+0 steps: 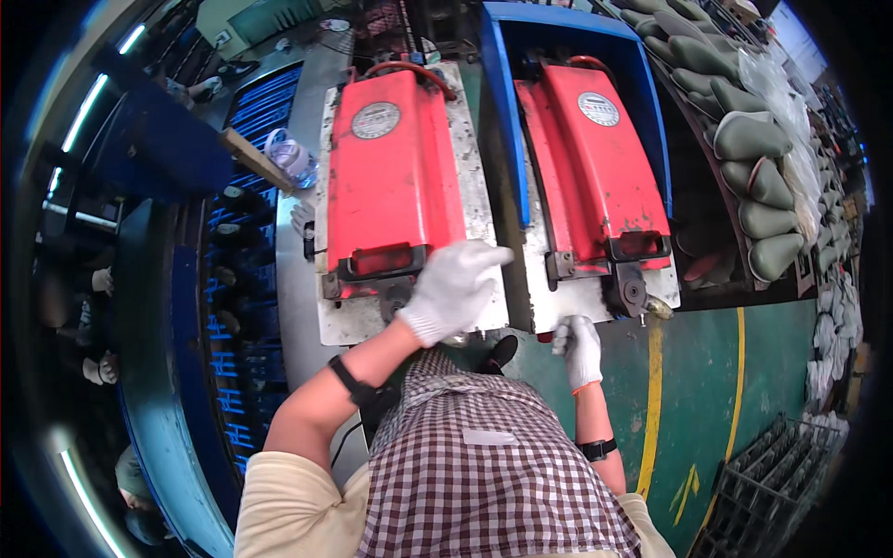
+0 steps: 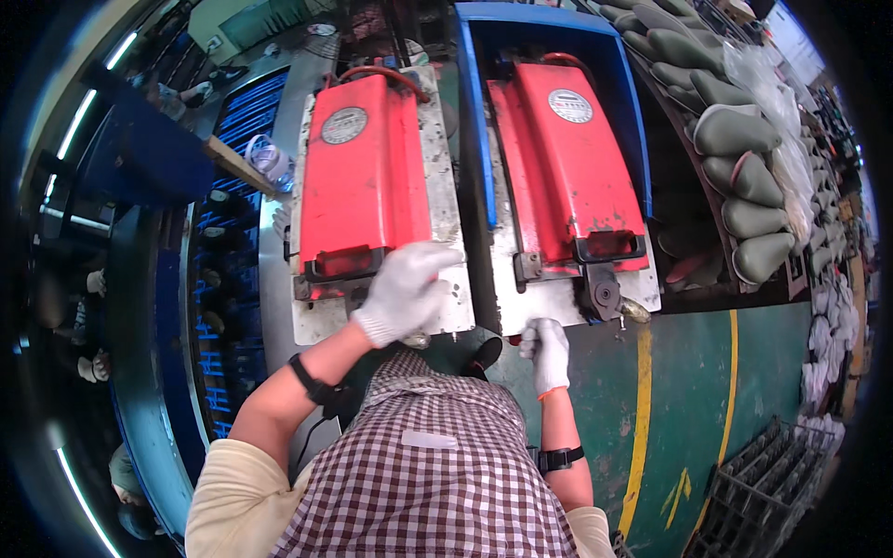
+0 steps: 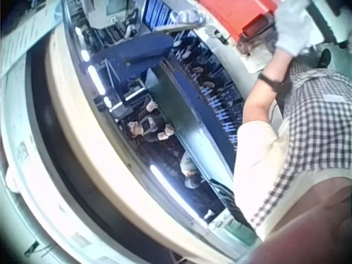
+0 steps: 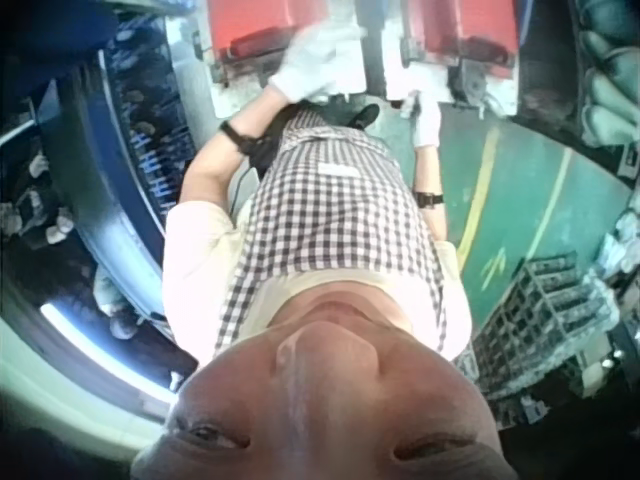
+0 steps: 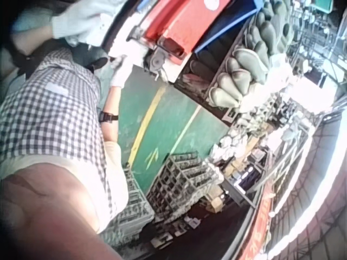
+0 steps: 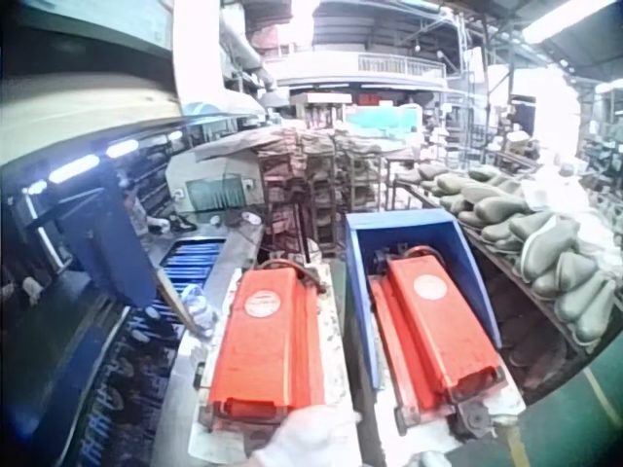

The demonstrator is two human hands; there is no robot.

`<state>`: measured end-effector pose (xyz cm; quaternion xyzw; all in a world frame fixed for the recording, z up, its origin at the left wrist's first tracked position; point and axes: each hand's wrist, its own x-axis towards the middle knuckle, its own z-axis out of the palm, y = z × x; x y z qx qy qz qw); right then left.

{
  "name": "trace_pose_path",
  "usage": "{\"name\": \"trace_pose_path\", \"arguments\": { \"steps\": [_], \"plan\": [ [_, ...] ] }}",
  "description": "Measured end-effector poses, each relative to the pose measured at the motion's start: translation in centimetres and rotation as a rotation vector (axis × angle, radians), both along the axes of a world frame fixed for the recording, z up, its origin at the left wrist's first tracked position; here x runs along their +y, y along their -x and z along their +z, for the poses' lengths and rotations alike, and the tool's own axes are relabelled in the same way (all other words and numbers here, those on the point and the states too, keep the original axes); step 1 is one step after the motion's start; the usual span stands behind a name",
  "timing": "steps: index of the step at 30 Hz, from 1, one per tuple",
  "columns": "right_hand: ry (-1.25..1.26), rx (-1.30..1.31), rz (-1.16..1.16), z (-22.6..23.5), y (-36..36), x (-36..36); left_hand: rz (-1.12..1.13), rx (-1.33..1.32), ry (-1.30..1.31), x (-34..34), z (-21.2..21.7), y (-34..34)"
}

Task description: Operating a heat-setting or sole-pressing machine to shape and set the soles of black leather shoes.

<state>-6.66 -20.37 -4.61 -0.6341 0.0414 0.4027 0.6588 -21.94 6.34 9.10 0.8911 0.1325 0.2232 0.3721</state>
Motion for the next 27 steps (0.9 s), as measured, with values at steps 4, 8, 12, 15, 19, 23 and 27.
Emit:
{"name": "trace_pose_path", "arguments": {
  "steps": [4, 8, 12, 15, 19, 23, 27],
  "plan": [
    [0.086, -0.217, 0.484, 3.6, 3.1, 6.0, 0.357, 0.0, -0.059, 3.8, -0.6, 8.3],
    [0.069, -0.619, 0.959, 7.8, 7.4, 12.2, 0.278, 0.332, -0.325, 4.6, -0.9, 10.1],
    [0.236, -0.799, 1.221, 6.4, 11.8, 16.0, 0.25, 0.672, -0.226, 5.3, -1.2, 6.9],
    [0.233, -0.802, 1.238, 4.5, 11.6, 16.6, 0.166, 0.725, -0.165, 6.1, -1.2, 6.9],
    [0.124, -0.589, 1.096, -0.9, 10.8, 16.0, 0.073, 0.824, -0.083, 7.3, -0.6, 6.2],
    [0.146, -0.541, 1.086, 1.8, 11.4, 16.1, 0.047, 0.856, -0.001, 8.0, -0.7, 6.4],
    [0.144, -0.492, 1.073, 2.7, 11.5, 16.5, 0.069, 0.852, 0.01, 7.9, -0.9, 6.4]
  ]
}}
